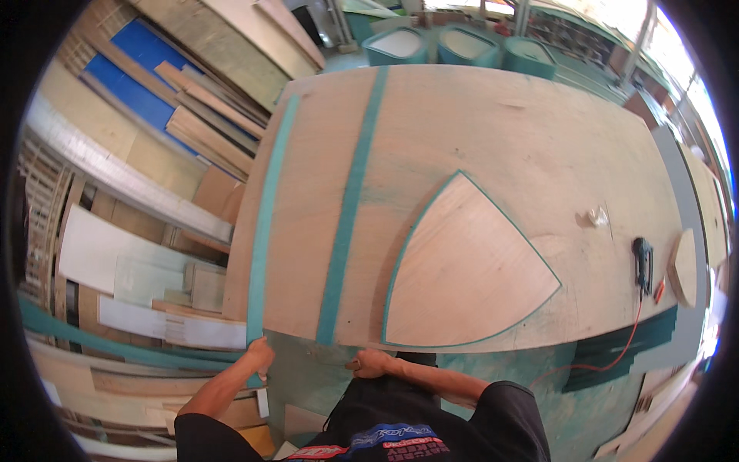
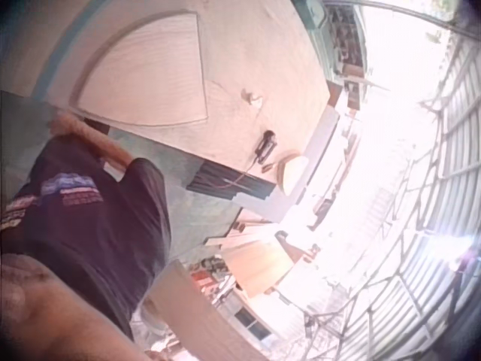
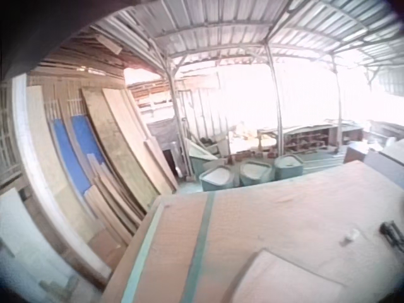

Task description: The person applies decorative edging to a wooden panel by cutting a length of green edging strip with a hand saw, cleaning the edge of the panel with a cloth, and then securing the strip to the panel using a pneumatic nail gun.

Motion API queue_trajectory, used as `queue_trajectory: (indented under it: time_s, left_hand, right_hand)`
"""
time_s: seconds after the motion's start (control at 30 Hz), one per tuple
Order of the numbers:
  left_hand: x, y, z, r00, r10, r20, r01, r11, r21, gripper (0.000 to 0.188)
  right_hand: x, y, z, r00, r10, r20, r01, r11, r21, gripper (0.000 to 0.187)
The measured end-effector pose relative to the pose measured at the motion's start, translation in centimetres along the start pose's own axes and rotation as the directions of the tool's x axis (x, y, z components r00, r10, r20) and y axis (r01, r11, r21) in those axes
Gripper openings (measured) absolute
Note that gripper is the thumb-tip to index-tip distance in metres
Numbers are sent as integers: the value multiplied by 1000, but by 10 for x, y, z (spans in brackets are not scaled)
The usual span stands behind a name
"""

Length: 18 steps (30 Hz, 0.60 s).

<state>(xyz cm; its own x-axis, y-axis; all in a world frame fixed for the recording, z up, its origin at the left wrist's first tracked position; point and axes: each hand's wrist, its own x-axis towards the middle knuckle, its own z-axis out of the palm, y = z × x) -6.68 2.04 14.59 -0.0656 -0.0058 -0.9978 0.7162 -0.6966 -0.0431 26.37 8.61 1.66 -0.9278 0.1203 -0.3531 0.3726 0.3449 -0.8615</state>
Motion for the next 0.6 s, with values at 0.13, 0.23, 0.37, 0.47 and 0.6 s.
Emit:
queue_trajectory:
  time_s: [0.13,0.23,0.37,0.47,0.6]
  left_hand:
    - [32,-28,18,997,-68,-28,65,993,-98,59]
    - [71,-66,77,960,-221,-171,202,972,-123,50]
    - [81,-79,71,837,-295,-462,105,914,-393,35]
    - [60,-73,34,574,-584,-574,-152,612,-776,32]
    - [79,-84,1,146,-782,-606,-512,464,-723,41]
  right_hand:
    - [-27,-21,-19,996,41,-74,-35,996,81,38]
    - [-46,-34,-36,985,71,-159,-44,985,165,33]
    - [-77,-36,-11,958,194,-209,-163,974,159,32]
    - [-118,-84,-8,911,240,-335,-208,969,130,34]
    - [-157,-116,35,809,382,-447,-361,923,136,36]
